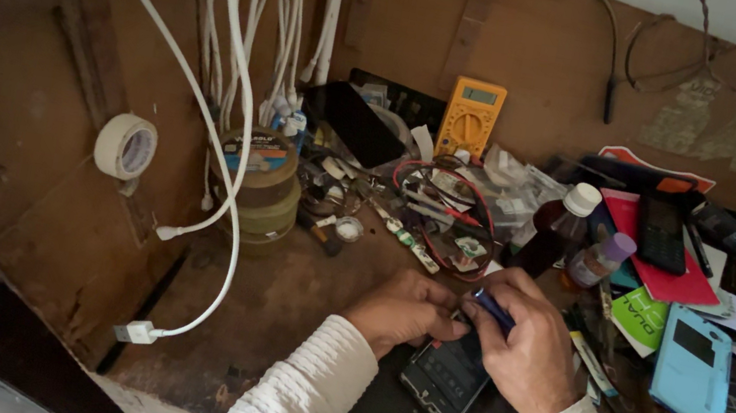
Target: The person manipulates a disassembled mobile phone by hand and uses a small tool to work on its internal components at a repair bench.
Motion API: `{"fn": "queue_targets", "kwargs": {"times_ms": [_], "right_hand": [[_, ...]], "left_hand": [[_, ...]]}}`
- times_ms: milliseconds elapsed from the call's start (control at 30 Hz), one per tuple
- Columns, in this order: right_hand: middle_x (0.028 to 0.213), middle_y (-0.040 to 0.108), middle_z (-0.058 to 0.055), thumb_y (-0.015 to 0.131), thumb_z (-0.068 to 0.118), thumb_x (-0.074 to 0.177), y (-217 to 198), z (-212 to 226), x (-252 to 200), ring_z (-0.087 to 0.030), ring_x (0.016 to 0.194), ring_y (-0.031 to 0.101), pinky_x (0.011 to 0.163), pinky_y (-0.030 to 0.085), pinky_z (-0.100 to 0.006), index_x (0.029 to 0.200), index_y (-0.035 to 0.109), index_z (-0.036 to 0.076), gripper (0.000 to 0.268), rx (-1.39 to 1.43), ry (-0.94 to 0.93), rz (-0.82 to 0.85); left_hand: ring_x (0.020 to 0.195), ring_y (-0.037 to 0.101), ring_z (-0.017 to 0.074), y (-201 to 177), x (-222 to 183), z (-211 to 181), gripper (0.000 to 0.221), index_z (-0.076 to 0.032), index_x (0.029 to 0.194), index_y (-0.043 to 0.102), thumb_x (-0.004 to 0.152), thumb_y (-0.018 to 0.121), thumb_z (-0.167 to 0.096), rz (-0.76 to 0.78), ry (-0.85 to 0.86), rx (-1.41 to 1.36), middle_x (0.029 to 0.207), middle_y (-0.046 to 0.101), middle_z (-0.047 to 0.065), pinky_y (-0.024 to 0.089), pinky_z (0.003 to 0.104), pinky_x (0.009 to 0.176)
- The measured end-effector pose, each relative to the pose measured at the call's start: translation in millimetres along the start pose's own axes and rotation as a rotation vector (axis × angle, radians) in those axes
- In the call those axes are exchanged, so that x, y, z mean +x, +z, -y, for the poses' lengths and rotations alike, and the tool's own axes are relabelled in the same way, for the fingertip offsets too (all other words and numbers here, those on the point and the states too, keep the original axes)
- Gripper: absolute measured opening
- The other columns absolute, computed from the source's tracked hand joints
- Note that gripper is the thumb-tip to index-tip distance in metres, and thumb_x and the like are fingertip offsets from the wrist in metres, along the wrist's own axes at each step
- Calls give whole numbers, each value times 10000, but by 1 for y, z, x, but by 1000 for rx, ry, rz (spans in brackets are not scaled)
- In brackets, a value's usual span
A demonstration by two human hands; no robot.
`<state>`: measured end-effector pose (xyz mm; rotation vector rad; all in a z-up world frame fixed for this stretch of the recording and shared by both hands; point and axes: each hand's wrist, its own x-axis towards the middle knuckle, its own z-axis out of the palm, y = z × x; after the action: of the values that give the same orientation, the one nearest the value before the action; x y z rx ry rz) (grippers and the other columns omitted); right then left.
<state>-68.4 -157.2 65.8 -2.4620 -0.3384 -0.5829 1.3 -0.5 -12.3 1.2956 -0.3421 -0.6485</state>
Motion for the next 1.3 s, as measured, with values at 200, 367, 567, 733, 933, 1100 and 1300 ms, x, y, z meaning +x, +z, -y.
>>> {"fn": "queue_targets", "kwargs": {"times_ms": [200, 367, 567, 733, 933, 1100, 1300], "right_hand": [[931, 694, -119, 744, 45, 791, -1, -3, 1, -305, 833, 710, 739, 538, -377, 891, 720, -41, 134, 28, -15, 4], [939, 724, -92, 790, 80, 762, -2, -12, 4, -248, 844, 731, 768, 546, -342, 924, 772, -14, 188, 55, -9, 30], [917, 733, -60, 771, 88, 805, -3, -23, 2, -194, 834, 737, 775, 549, -314, 933, 792, 7, 153, 137, 120, 78], [880, 726, -68, 779, 107, 818, -3, -32, 2, -178, 821, 716, 769, 536, -310, 914, 783, -3, 146, 123, 98, 44], [828, 721, -84, 796, 152, 798, -1, -28, 4, -196, 730, 716, 693, 539, -330, 899, 761, 0, 186, 121, 184, 18], [786, 709, -108, 834, 204, 764, -2, -20, 7, -230, 686, 701, 656, 521, -352, 858, 765, -2, 237, 25, 171, 23], [789, 713, -120, 845, 225, 752, -1, -15, 10, -244, 694, 713, 658, 525, -363, 838, 760, -11, 266, -11, 241, 63]], "left_hand": [[649, 578, 91, 1, -1, -2, 177, -35, 970, 770, 794, 773, -51, -14, -22, 2, 767, 688, -7, 404, 233, 527], [647, 572, 96, 0, 0, 0, 146, -14, 939, 760, 806, 780, -71, 8, 12, 35, 748, 664, -5, 391, 239, 523], [671, 587, 79, 2, -4, -6, 192, -31, 978, 767, 791, 786, -71, -46, -29, 43, 766, 676, -17, 415, 232, 545], [652, 586, 98, 4, -3, -8, 224, 5, 995, 757, 783, 788, -61, -32, -38, 50, 770, 683, 5, 408, 248, 531], [647, 585, 102, 4, -3, -9, 222, 6, 990, 751, 780, 784, -58, -43, -33, 61, 757, 667, 5, 407, 247, 529], [657, 583, 86, 4, -7, -13, 202, -1, 975, 755, 785, 776, -66, -32, -24, 86, 751, 654, -10, 399, 243, 528], [657, 582, 93, 4, -7, -11, 186, 15, 966, 758, 790, 776, -42, -21, -26, 33, 737, 646, -2, 406, 235, 535]]}}
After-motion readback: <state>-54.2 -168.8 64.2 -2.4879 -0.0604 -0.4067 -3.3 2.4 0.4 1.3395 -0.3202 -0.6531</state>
